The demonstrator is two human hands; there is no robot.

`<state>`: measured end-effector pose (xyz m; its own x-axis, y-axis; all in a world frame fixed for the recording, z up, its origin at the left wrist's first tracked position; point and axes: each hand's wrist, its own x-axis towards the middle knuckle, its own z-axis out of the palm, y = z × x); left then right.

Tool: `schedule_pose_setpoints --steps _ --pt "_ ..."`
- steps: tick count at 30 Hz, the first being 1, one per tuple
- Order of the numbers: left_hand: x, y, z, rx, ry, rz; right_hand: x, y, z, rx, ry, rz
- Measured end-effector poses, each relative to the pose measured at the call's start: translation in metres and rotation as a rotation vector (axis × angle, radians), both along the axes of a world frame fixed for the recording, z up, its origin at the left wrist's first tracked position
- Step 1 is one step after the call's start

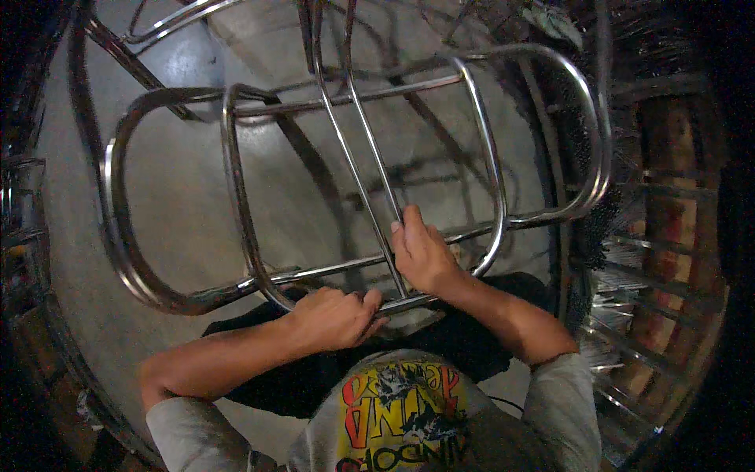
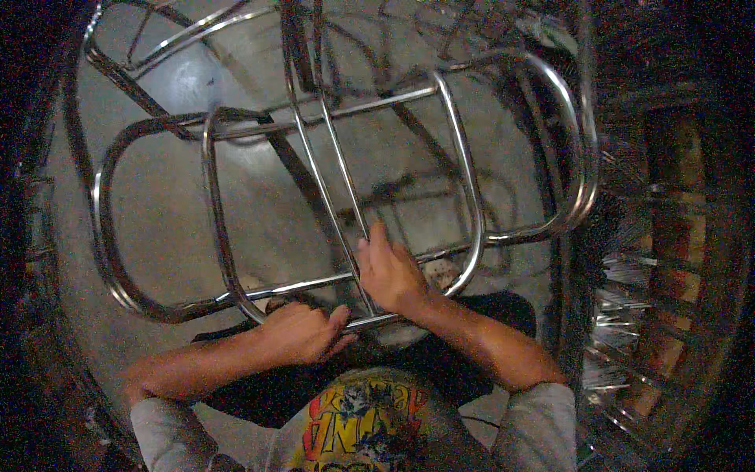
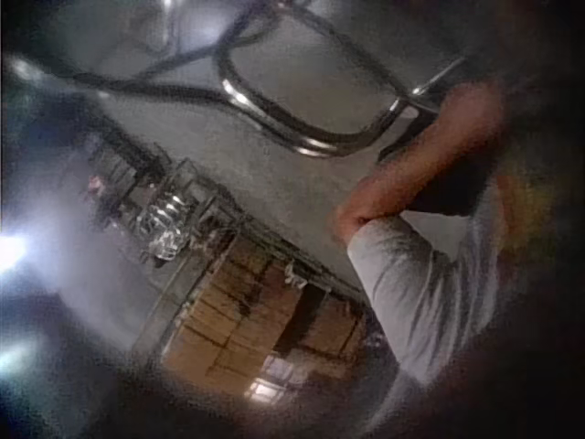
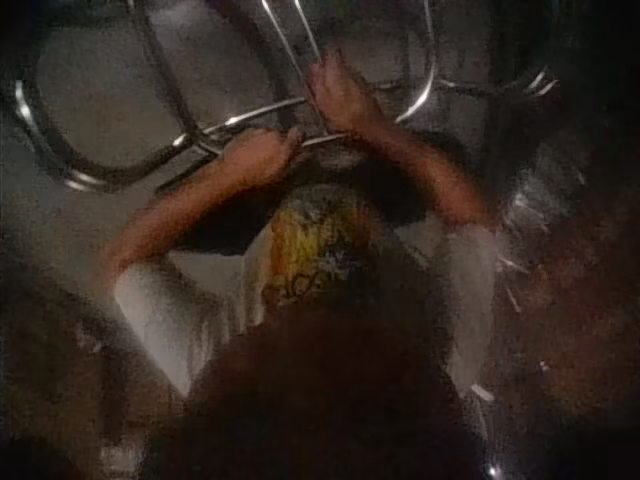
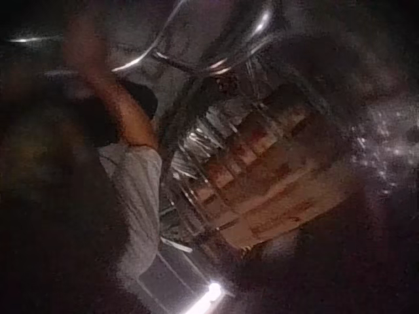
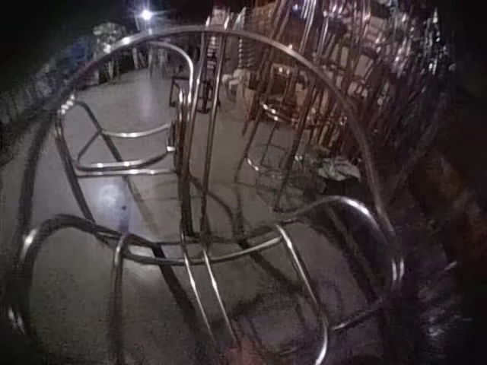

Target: The person assembles a metal chair by inserting multiple metal rods into the seat and backrest frame. They repeatedly pick rods from a nearby pile and fit them into the chair structure.

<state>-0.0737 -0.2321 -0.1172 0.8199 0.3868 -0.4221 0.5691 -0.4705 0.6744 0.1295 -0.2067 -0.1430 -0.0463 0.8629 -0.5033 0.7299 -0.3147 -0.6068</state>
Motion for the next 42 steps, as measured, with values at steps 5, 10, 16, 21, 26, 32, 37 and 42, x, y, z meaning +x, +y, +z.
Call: schedule_pose_setpoints --steps 5,10,16,21,26,32,37,42 --pt "-0.002 0.0 -0.008 0.118 0.036 0.053 -0.005 0.001 -0.017 0.235 0.009 -0.09" --pt "0.004 0.023 -0.017 -0.143 -0.021 0.394 -0.006 0.002 -0.037 0.28 0.015 -0.149" --pt "0.04 0.058 -0.057 -0.163 -0.32 0.673 -0.004 0.004 -0.023 0.307 0.04 -0.122" --pt "0.039 0.054 -0.065 -0.175 -0.368 0.736 0.002 0.009 -0.036 0.3 0.206 -0.235" --pt "0.042 0.059 -0.067 -0.165 -0.402 0.784 -0.003 0.016 -0.031 0.287 0.103 -0.167" --pt "0.023 0.061 -0.074 0.074 -0.26 0.789 0.044 -0.043 0.062 0.479 -0.014 -0.148" --pt "-0.003 0.04 -0.036 0.176 0.112 0.659 0.244 -0.167 -0.029 0.948 0.315 -0.965" --pt "-0.006 -0.019 -0.019 0.352 0.194 0.458 0.291 -0.299 -0.251 -0.319 -0.32 -1.032"
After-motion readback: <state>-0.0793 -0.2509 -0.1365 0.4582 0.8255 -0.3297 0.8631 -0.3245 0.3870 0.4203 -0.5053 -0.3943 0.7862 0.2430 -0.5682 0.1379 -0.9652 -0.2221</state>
